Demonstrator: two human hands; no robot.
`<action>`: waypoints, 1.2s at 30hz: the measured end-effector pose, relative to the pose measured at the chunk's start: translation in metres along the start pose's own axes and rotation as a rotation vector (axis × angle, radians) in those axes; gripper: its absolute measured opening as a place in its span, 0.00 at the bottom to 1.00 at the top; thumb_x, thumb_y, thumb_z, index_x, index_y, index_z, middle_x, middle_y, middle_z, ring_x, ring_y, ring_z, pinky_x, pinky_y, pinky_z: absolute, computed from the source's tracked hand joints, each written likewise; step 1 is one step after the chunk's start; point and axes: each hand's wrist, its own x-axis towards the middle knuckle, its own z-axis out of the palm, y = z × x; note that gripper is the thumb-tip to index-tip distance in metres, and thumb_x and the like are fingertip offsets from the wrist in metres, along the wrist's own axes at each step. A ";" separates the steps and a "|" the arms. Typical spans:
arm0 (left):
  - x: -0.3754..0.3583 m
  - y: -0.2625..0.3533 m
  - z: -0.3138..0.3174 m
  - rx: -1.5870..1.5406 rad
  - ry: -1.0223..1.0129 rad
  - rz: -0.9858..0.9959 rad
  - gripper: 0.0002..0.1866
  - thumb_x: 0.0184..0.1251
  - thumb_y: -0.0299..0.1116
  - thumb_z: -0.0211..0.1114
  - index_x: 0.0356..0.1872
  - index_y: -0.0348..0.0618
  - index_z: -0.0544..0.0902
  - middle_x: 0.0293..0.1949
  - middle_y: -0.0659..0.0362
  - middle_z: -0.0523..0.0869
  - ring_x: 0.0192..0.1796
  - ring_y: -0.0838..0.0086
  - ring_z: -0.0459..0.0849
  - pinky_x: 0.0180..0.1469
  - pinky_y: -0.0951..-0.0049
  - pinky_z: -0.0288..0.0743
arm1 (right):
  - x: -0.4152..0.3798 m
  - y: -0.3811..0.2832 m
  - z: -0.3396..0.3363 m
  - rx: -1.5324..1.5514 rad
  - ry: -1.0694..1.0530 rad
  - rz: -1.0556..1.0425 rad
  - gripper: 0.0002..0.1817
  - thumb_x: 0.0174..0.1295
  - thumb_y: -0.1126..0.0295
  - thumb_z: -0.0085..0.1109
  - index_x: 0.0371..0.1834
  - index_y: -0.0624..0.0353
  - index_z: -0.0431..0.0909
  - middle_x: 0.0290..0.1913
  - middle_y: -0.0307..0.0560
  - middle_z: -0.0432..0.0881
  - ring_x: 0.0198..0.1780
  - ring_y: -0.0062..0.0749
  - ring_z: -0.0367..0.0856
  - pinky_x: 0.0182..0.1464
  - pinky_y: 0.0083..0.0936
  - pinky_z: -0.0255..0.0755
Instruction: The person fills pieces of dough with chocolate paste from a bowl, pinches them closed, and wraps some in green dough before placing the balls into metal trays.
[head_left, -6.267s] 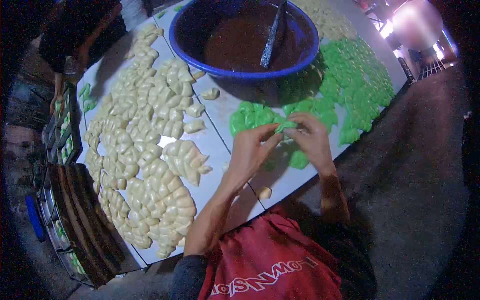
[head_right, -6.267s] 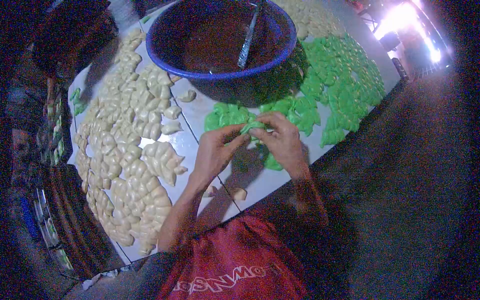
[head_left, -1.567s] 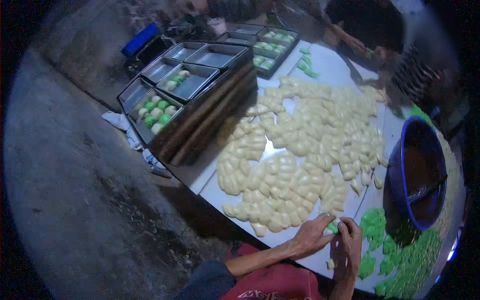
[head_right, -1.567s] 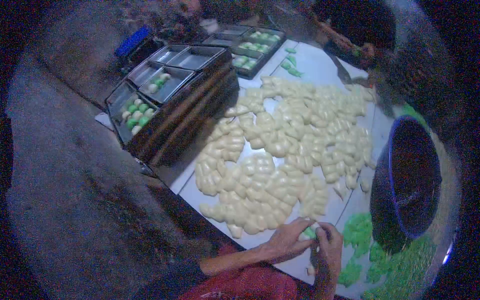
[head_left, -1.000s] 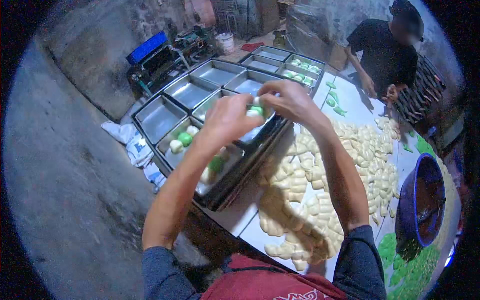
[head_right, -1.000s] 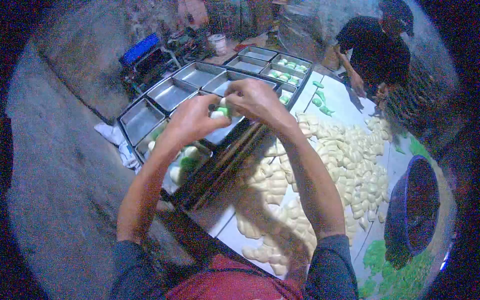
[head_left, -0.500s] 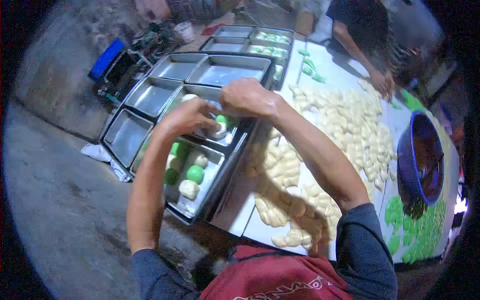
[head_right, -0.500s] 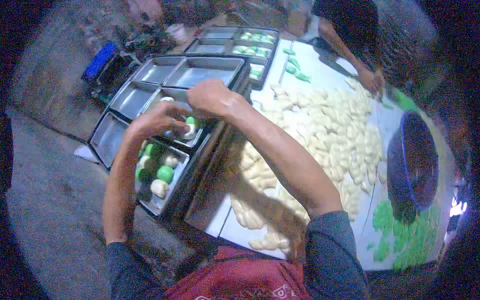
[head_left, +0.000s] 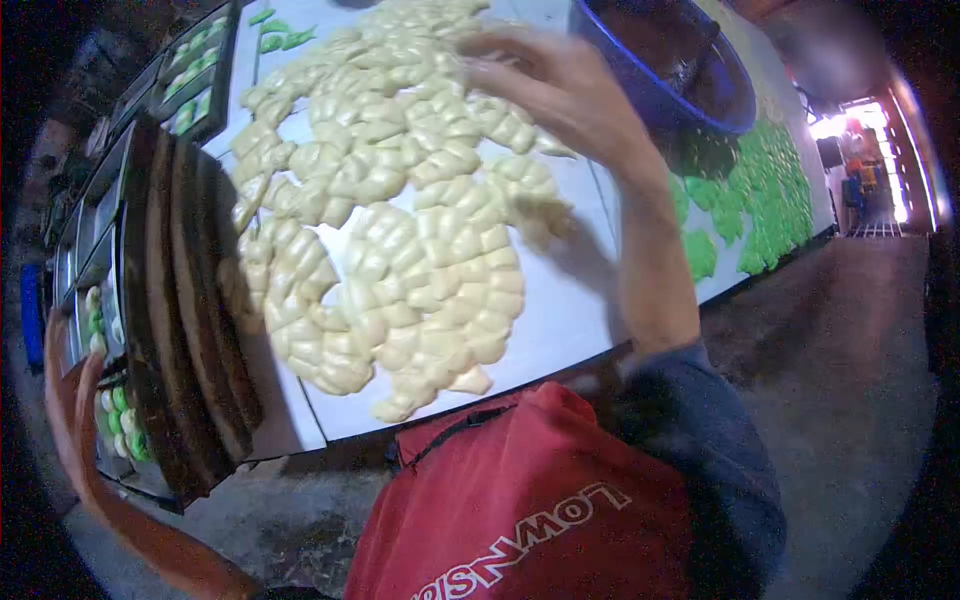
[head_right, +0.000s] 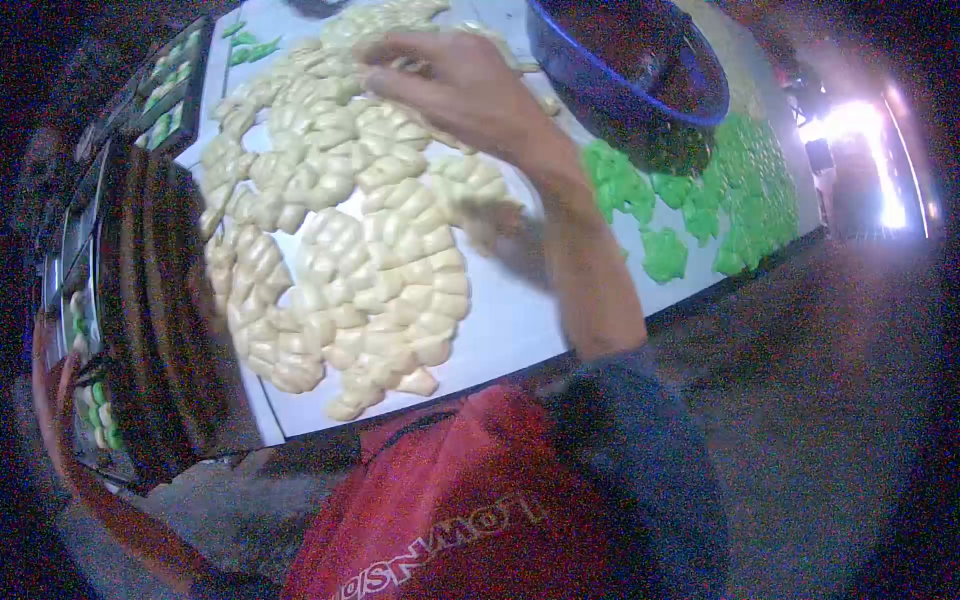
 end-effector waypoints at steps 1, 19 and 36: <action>-0.016 0.022 -0.001 0.200 0.152 0.080 0.31 0.72 0.36 0.59 0.74 0.46 0.62 0.72 0.51 0.65 0.69 0.56 0.70 0.63 0.59 0.74 | -0.031 0.030 -0.021 -0.025 0.072 0.131 0.19 0.67 0.64 0.60 0.53 0.69 0.79 0.41 0.45 0.85 0.40 0.22 0.80 0.45 0.19 0.74; -0.042 0.334 0.354 -0.474 -0.393 0.133 0.23 0.61 0.37 0.71 0.57 0.42 0.80 0.50 0.51 0.86 0.43 0.68 0.89 0.36 0.71 0.78 | -0.114 0.174 0.014 -0.402 0.325 0.194 0.21 0.57 0.57 0.65 0.47 0.60 0.79 0.47 0.54 0.79 0.44 0.53 0.81 0.46 0.46 0.77; -0.017 0.401 0.414 -1.023 -0.591 -0.039 0.14 0.64 0.33 0.70 0.45 0.33 0.84 0.32 0.60 0.86 0.32 0.81 0.82 0.32 0.81 0.74 | -0.180 0.141 -0.025 1.018 0.161 0.710 0.15 0.68 0.64 0.60 0.52 0.60 0.75 0.42 0.41 0.82 0.39 0.19 0.80 0.39 0.17 0.74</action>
